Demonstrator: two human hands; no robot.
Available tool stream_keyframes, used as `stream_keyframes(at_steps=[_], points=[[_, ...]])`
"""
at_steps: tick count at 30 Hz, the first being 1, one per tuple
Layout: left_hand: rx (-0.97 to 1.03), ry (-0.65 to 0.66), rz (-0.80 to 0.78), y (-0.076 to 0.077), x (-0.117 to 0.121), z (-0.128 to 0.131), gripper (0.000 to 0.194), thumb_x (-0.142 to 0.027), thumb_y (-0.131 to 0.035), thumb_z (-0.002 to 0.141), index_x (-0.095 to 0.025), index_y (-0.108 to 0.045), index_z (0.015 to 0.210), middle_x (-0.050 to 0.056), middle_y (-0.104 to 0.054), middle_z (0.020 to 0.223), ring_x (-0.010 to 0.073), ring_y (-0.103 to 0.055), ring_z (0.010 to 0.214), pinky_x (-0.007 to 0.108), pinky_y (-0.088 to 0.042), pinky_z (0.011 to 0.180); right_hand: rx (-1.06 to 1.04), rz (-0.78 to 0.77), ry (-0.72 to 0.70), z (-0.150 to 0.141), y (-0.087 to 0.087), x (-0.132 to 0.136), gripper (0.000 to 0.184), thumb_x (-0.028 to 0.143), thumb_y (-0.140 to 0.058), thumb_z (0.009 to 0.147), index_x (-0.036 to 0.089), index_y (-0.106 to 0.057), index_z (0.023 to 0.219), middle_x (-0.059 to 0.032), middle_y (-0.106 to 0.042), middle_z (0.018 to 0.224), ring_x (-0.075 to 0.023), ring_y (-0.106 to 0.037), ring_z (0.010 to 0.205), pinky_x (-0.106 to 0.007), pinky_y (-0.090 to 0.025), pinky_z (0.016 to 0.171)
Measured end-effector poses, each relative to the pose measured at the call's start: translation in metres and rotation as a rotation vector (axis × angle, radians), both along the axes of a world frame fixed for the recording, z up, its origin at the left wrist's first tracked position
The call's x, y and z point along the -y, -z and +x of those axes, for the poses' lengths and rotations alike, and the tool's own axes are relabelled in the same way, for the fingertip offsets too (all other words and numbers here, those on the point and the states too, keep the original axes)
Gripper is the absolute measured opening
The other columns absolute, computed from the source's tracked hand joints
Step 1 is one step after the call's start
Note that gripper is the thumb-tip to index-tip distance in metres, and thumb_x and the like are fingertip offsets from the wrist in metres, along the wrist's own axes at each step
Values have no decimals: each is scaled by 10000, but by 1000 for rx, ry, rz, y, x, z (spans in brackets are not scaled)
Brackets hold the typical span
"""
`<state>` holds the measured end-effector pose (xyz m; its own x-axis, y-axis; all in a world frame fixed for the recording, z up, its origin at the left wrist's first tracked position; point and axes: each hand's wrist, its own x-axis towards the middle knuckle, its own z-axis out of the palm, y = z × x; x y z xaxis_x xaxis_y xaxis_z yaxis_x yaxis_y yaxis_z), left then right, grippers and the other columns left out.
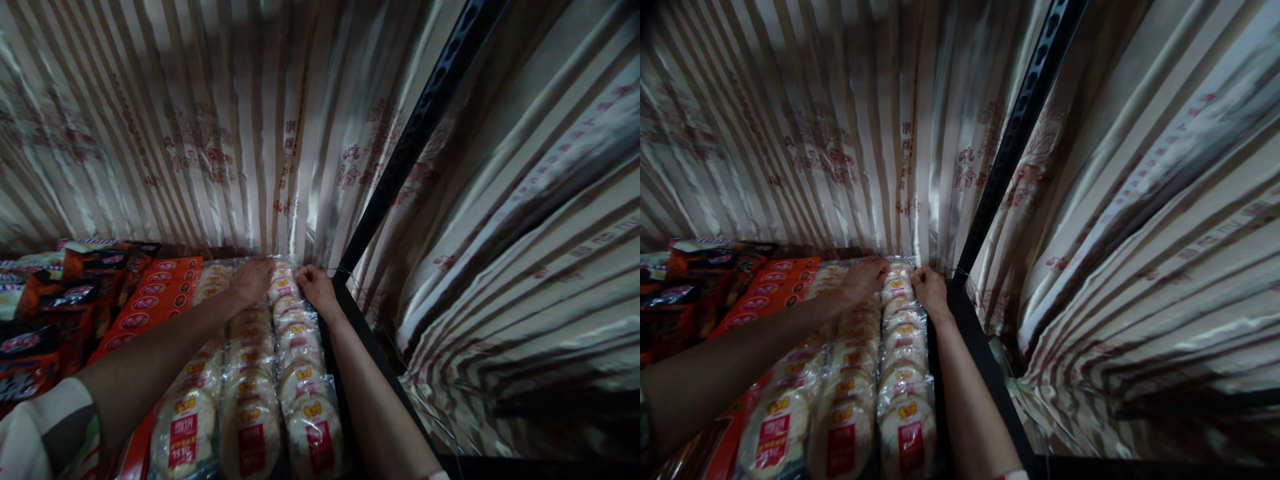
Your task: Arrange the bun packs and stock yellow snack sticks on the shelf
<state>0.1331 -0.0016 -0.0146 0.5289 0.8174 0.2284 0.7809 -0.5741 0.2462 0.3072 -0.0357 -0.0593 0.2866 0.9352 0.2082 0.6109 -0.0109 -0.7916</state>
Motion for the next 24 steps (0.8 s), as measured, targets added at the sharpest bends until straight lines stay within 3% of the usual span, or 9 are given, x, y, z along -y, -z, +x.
stream_keyframes(at_steps=[8, 13, 19, 24], points=[[-86, 101, 126, -1, 14, -6, 223, -209, -383, 845, -169, -602, 827, 57, -593, 930, 147, -570, 836, 258, -462, 760, 9, 1, 15, -2, -3, 2, 156, 338, -525, 743, 216, -565, 657, 29, -598, 599, -122, -543, 585, -235, -406, 594], [-186, 162, 99, -4, 18, -8, 210, -214, -414, 803, -175, -618, 769, 56, -627, 836, 170, -585, 798, 285, -468, 741, 15, -3, 19, -2, -2, 2, 159, 345, -527, 745, 216, -565, 661, 26, -596, 598, -125, -541, 579, -240, -405, 599], [-152, 197, 36, -6, 18, -11, 131, -183, -487, 740, -184, -617, 757, 47, -632, 829, 169, -577, 803, 277, -458, 743, -10, 6, 25, -1, 0, 1, 167, 361, -523, 737, 219, -566, 662, 31, -587, 587, -122, -530, 570, -235, -402, 593], [-173, 180, 29, -6, 22, -8, 143, -170, -458, 769, -169, -599, 787, 64, -627, 875, 178, -573, 846, 284, -450, 786, -34, 14, 20, -1, 0, 1, 176, 380, -527, 719, 219, -555, 653, 29, -576, 583, -127, -526, 577, -237, -396, 594]])
